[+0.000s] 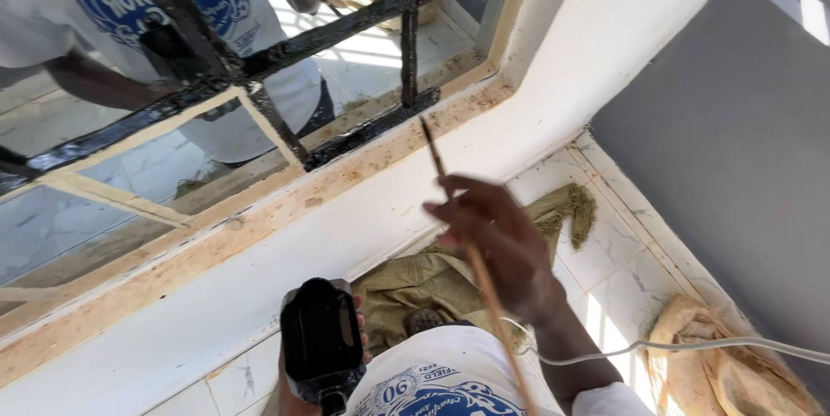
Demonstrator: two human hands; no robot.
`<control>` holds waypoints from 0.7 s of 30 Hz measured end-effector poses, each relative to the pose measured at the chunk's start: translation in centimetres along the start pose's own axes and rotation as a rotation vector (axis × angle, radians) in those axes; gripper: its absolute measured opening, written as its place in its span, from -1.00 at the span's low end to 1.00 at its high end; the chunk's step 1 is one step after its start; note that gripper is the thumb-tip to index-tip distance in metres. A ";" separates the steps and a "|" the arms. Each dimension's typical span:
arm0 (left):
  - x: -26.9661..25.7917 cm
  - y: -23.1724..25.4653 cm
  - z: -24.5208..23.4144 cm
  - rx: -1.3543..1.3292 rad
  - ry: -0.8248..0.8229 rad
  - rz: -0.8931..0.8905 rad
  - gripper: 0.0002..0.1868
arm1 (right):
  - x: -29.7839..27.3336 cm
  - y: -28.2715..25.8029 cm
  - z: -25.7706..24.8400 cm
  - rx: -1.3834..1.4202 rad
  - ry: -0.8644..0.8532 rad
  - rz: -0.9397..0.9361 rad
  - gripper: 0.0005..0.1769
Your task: Painting the metal grill of a window frame with black paint using a brush.
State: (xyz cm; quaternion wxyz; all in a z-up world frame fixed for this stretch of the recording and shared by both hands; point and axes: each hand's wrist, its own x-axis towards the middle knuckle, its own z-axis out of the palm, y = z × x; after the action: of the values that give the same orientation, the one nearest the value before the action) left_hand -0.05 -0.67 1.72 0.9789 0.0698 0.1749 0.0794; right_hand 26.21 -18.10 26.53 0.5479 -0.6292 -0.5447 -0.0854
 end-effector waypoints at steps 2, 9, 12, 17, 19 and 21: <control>-0.6 0.2 0.1 -0.004 -0.052 0.055 -0.04 | -0.6 4.1 -1.0 -0.106 0.085 0.025 -0.85; -0.2 0.5 -0.6 0.046 0.050 0.018 -0.06 | 0.3 15.0 -5.0 0.089 0.385 0.258 -0.62; -0.1 1.2 1.6 0.128 0.211 0.041 -0.13 | 1.4 16.4 -4.4 0.181 0.440 0.285 -0.61; 0.5 0.5 4.0 0.220 0.452 0.072 -0.21 | 3.1 17.5 -4.3 0.270 0.472 0.369 -0.60; 0.2 0.1 2.7 0.251 0.542 0.080 -0.23 | 3.5 17.8 -4.2 0.330 0.450 0.433 -0.59; -0.2 0.0 0.0 0.075 0.026 0.085 -0.11 | 3.8 18.6 -3.8 0.289 0.423 0.406 -0.63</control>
State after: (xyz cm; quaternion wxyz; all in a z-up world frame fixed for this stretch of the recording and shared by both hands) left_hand -0.25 -0.74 1.76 0.9690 0.1128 0.1874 0.1151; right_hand 44.04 -15.26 19.54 0.7383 -0.6091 -0.2885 -0.0252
